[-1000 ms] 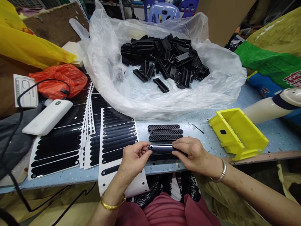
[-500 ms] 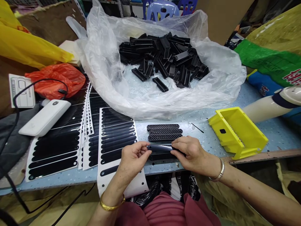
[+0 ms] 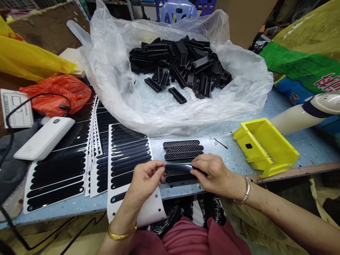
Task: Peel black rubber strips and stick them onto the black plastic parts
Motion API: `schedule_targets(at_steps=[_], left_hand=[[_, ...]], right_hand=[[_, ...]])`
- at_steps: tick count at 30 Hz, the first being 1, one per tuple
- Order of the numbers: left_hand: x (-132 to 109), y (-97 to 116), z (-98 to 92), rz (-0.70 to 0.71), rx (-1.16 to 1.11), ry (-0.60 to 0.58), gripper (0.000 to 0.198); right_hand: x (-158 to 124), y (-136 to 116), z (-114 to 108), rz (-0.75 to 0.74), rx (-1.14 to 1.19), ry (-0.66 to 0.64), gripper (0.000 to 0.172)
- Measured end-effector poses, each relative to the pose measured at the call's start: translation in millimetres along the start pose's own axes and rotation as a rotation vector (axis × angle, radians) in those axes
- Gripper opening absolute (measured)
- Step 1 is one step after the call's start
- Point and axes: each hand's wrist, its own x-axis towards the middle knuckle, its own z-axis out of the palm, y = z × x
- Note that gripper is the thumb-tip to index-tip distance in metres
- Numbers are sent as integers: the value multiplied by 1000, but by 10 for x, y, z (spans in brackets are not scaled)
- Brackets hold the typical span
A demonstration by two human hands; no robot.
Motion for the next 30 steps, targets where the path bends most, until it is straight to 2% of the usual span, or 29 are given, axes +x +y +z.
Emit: schedule_targets(at_steps=[6, 11, 15, 20, 30], left_hand=[[28, -11, 16, -31, 46, 38, 22], [38, -26, 68, -15, 43, 98, 20], [46, -16, 88, -33, 43, 121, 21], [46, 12, 93, -58, 36, 115, 22], [29, 21, 79, -49, 22, 79, 23]], right_hand=[[18, -22, -22, 28, 24, -20, 10], [6, 46, 2, 79, 117, 0, 2], [6, 103, 23, 113, 171, 24, 7], [10, 79, 0, 114, 155, -26, 4], [5, 29, -12, 100, 114, -37, 3]])
